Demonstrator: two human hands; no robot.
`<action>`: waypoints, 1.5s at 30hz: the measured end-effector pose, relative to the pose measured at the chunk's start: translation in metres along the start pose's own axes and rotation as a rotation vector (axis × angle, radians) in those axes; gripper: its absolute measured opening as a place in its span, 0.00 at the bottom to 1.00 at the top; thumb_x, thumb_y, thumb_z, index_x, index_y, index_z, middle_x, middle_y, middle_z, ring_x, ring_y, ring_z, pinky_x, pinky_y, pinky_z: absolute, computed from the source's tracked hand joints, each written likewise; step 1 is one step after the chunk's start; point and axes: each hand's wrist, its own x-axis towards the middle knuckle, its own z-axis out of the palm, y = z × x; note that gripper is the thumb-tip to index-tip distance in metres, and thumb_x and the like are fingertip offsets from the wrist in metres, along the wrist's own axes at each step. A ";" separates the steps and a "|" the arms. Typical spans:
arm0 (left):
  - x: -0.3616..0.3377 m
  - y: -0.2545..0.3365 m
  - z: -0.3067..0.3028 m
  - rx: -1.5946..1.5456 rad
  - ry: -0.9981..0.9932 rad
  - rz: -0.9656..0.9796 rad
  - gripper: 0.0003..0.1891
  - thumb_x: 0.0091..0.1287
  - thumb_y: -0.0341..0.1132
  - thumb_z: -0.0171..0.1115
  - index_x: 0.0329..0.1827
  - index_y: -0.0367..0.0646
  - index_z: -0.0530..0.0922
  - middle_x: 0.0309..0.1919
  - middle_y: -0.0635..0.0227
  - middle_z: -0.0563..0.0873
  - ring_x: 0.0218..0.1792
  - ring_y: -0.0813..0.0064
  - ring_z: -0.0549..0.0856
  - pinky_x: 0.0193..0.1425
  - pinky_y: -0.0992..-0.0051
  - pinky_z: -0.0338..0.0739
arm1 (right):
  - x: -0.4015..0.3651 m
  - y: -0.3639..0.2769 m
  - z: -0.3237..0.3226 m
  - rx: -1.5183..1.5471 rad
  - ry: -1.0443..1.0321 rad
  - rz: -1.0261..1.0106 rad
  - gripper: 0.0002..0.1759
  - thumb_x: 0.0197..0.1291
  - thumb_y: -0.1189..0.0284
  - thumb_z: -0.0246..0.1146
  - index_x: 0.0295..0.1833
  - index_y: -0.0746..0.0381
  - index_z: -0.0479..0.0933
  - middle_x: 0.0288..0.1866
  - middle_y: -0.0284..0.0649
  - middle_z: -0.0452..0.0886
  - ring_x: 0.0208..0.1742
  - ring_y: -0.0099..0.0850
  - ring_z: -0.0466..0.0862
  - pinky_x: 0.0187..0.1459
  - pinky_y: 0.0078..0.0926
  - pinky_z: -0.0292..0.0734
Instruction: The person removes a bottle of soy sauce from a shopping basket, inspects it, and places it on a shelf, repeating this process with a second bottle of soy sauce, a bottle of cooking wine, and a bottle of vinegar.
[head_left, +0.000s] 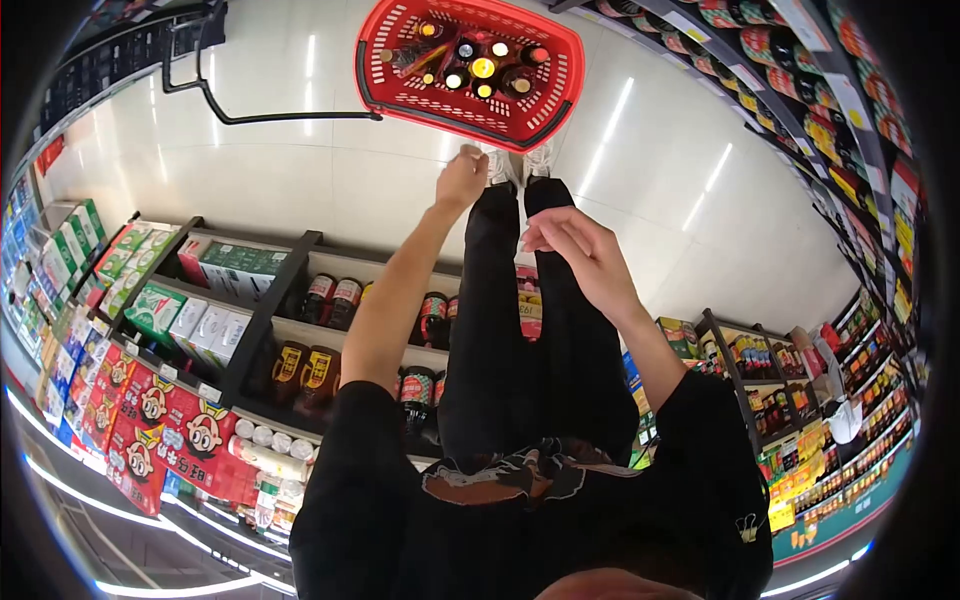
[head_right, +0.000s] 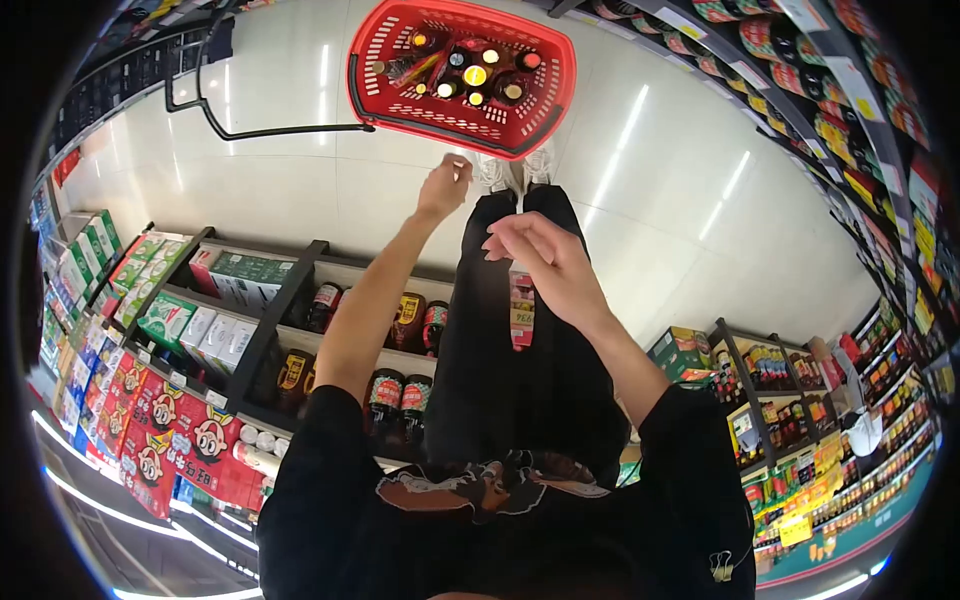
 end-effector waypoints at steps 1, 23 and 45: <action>0.013 -0.003 0.004 0.056 0.086 0.046 0.18 0.75 0.46 0.57 0.57 0.42 0.75 0.42 0.57 0.90 0.42 0.53 0.89 0.48 0.56 0.82 | 0.008 0.005 -0.004 0.002 -0.005 0.012 0.15 0.79 0.66 0.56 0.56 0.68 0.77 0.45 0.40 0.85 0.50 0.27 0.86 0.56 0.26 0.80; 0.220 -0.018 0.060 0.295 -0.125 -0.374 0.30 0.71 0.56 0.54 0.63 0.38 0.74 0.62 0.50 0.83 0.64 0.49 0.81 0.68 0.52 0.75 | 0.043 0.079 -0.112 -0.004 0.194 0.153 0.11 0.78 0.73 0.56 0.55 0.70 0.78 0.44 0.41 0.84 0.49 0.28 0.84 0.58 0.29 0.80; 0.217 -0.011 0.061 0.523 -0.142 -0.385 0.22 0.71 0.52 0.57 0.57 0.47 0.83 0.57 0.57 0.87 0.60 0.55 0.86 0.62 0.56 0.80 | 0.033 0.087 -0.128 -0.009 0.195 0.187 0.11 0.78 0.72 0.56 0.55 0.70 0.77 0.44 0.42 0.85 0.50 0.28 0.85 0.58 0.27 0.79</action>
